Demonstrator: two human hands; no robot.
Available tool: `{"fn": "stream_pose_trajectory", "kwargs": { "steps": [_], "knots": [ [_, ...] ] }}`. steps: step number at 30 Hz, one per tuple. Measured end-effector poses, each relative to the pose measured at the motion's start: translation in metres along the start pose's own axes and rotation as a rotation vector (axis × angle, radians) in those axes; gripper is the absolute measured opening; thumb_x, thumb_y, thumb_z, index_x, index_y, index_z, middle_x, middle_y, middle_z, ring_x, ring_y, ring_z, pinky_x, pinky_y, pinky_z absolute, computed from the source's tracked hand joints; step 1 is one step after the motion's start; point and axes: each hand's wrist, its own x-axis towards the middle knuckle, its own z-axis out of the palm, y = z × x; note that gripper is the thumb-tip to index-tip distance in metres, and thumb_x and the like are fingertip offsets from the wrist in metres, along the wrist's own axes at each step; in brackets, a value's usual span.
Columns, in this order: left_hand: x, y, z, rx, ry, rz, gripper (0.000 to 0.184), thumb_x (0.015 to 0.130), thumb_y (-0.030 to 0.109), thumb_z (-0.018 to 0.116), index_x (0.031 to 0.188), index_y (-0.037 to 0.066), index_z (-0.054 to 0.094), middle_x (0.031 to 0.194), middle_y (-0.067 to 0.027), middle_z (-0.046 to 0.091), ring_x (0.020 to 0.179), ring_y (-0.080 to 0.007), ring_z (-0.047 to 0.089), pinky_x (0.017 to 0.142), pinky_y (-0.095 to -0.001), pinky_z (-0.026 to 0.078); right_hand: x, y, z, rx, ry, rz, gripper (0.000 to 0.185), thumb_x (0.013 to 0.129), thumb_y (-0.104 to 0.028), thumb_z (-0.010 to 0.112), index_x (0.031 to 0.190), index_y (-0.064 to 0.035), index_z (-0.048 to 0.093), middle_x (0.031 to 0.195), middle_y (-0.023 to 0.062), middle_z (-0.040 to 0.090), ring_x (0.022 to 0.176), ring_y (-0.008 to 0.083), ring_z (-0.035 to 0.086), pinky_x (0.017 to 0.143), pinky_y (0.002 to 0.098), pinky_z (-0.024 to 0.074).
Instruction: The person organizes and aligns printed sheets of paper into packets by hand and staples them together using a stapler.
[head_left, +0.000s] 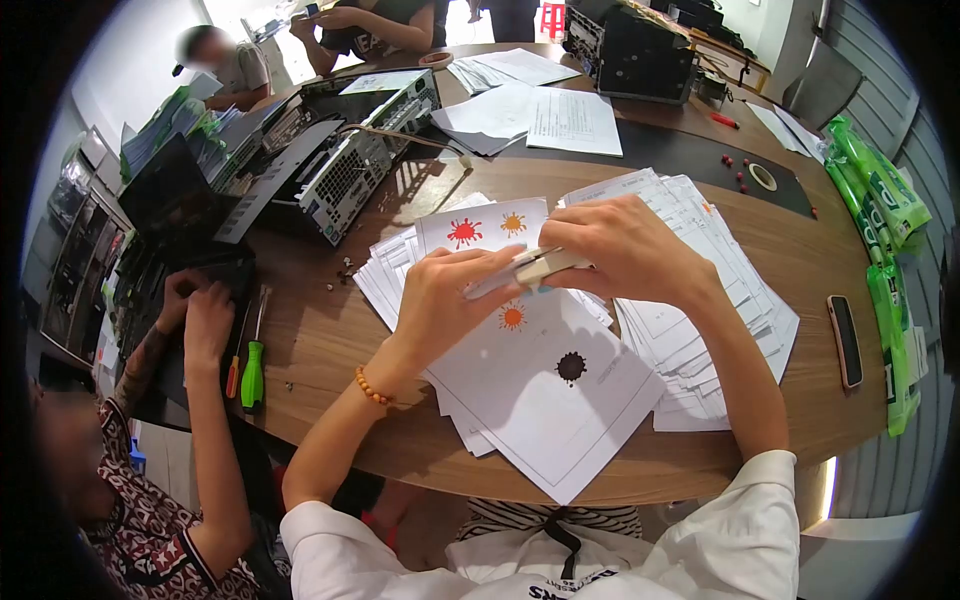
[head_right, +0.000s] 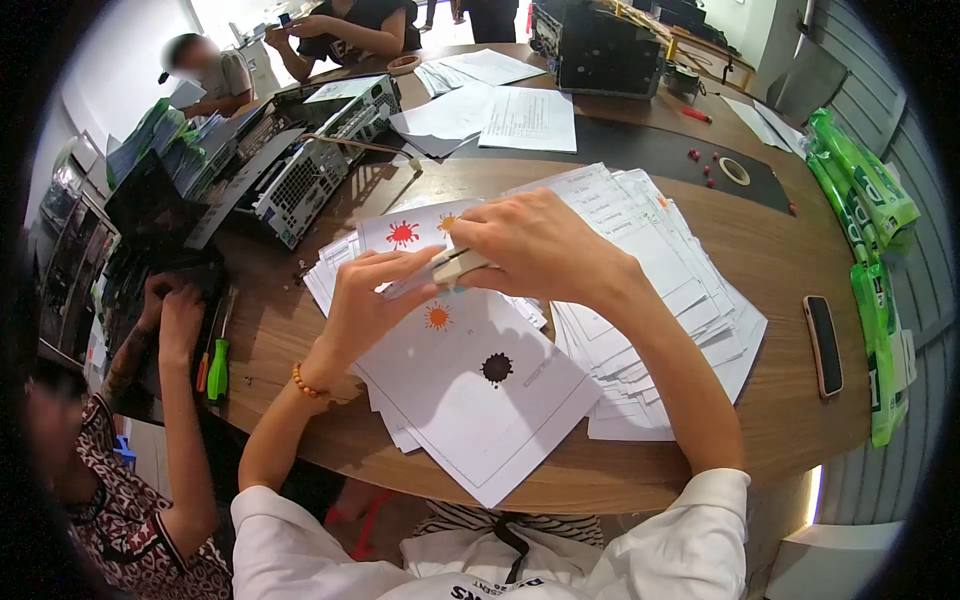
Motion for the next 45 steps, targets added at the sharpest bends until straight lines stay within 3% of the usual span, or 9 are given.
{"fn": "stream_pose_trajectory", "kwargs": {
  "steps": [10, 12, 22, 25, 30, 33, 35, 39, 45],
  "knots": [
    [0.004, -0.008, -0.005, -0.559, -0.122, -0.431, 0.041, 0.078, 0.014, 0.063, 0.116, 0.002, 0.053, 0.09, -0.0099, 0.065, 0.067, -0.0114, 0.063, 0.057, -0.0221, 0.048, -0.06, 0.037, -0.098, -0.245, -0.004, 0.463, 0.024, 0.063, -0.018, 0.072, 0.075, -0.0045, 0.057, 0.068, 0.0095, 0.056, 0.064, 0.0257, 0.056, 0.059, 0.0347, 0.0429],
    [0.004, -0.005, -0.006, -0.528, -0.223, -0.519, 0.037, 0.081, 0.011, 0.059, 0.116, 0.003, 0.053, 0.09, -0.0098, 0.064, 0.072, -0.0118, 0.063, 0.065, -0.0225, 0.048, -0.069, 0.047, -0.099, -0.288, 0.033, 0.537, 0.024, 0.063, -0.017, 0.072, 0.076, -0.0044, 0.057, 0.069, 0.0095, 0.056, 0.066, 0.0258, 0.056, 0.06, 0.0352, 0.043],
    [-0.001, -0.01, 0.001, -0.53, -0.214, -0.505, 0.027, 0.079, 0.011, 0.06, 0.106, 0.004, 0.06, 0.085, -0.0084, 0.065, 0.067, -0.0103, 0.061, 0.058, -0.0226, 0.047, -0.071, 0.088, -0.059, -0.341, -0.044, 0.634, 0.03, 0.065, -0.016, 0.071, 0.09, -0.003, 0.057, 0.085, 0.0111, 0.058, 0.081, 0.0295, 0.057, 0.071, 0.0367, 0.0442],
    [0.003, -0.015, -0.006, -0.348, -0.214, -0.53, 0.029, 0.078, 0.007, 0.059, 0.106, 0.002, 0.058, 0.087, -0.0066, 0.064, 0.076, -0.0123, 0.061, 0.073, -0.0244, 0.046, -0.073, 0.087, -0.061, -0.433, 0.061, 0.71, 0.029, 0.068, -0.021, 0.068, 0.086, -0.0023, 0.057, 0.084, 0.0127, 0.058, 0.081, 0.0298, 0.057, 0.071, 0.0385, 0.0447],
    [0.0, -0.035, -0.003, 0.301, 0.041, -0.151, 0.036, 0.072, 0.014, 0.066, 0.106, 0.005, 0.057, 0.114, -0.0103, 0.054, 0.112, -0.0261, 0.044, 0.091, -0.0377, 0.035, -0.07, 0.095, -0.069, -0.509, 0.299, 0.742, 0.032, 0.07, -0.031, 0.065, 0.083, -0.0022, 0.057, 0.085, 0.0158, 0.06, 0.079, 0.0297, 0.059, 0.069, 0.0387, 0.0461],
    [-0.007, -0.044, 0.001, 0.371, -0.035, -0.188, 0.05, 0.074, 0.021, 0.065, 0.117, 0.002, 0.048, 0.125, -0.0133, 0.045, 0.12, -0.0302, 0.036, 0.097, -0.04, 0.028, -0.062, 0.084, -0.072, -0.392, 0.06, 0.988, 0.035, 0.069, -0.027, 0.066, 0.089, 0.0006, 0.057, 0.083, 0.0181, 0.061, 0.076, 0.0294, 0.059, 0.067, 0.0364, 0.0457],
    [-0.008, -0.048, 0.004, 0.414, -0.034, -0.179, 0.055, 0.075, 0.024, 0.064, 0.12, 0.001, 0.045, 0.126, -0.0148, 0.044, 0.121, -0.0322, 0.034, 0.098, -0.0397, 0.027, -0.065, 0.085, -0.066, -0.229, -0.418, 1.051, 0.044, 0.067, -0.04, 0.066, 0.088, -0.0012, 0.06, 0.087, 0.0157, 0.062, 0.08, 0.0293, 0.06, 0.069, 0.0368, 0.047],
    [-0.012, -0.053, 0.005, 0.457, -0.059, -0.191, 0.066, 0.075, 0.032, 0.063, 0.125, -0.001, 0.038, 0.127, -0.0173, 0.042, 0.124, -0.0352, 0.029, 0.1, -0.046, 0.016, -0.069, 0.087, -0.038, -0.291, -0.205, 0.784, 0.038, 0.071, -0.036, 0.065, 0.084, -0.0012, 0.061, 0.085, 0.0132, 0.063, 0.079, 0.028, 0.06, 0.069, 0.0354, 0.0473],
    [-0.01, -0.052, 0.001, 0.392, -0.091, -0.27, 0.062, 0.071, 0.033, 0.067, 0.117, 0.001, 0.043, 0.115, -0.0158, 0.048, 0.125, -0.0341, 0.029, 0.098, -0.0503, 0.01, -0.011, 0.046, 0.041, 0.372, 0.002, 0.611, 0.026, 0.075, -0.021, 0.065, 0.088, 0.0011, 0.061, 0.078, 0.0123, 0.063, 0.07, 0.0192, 0.061, 0.065, 0.0284, 0.0479]
  ]
}}
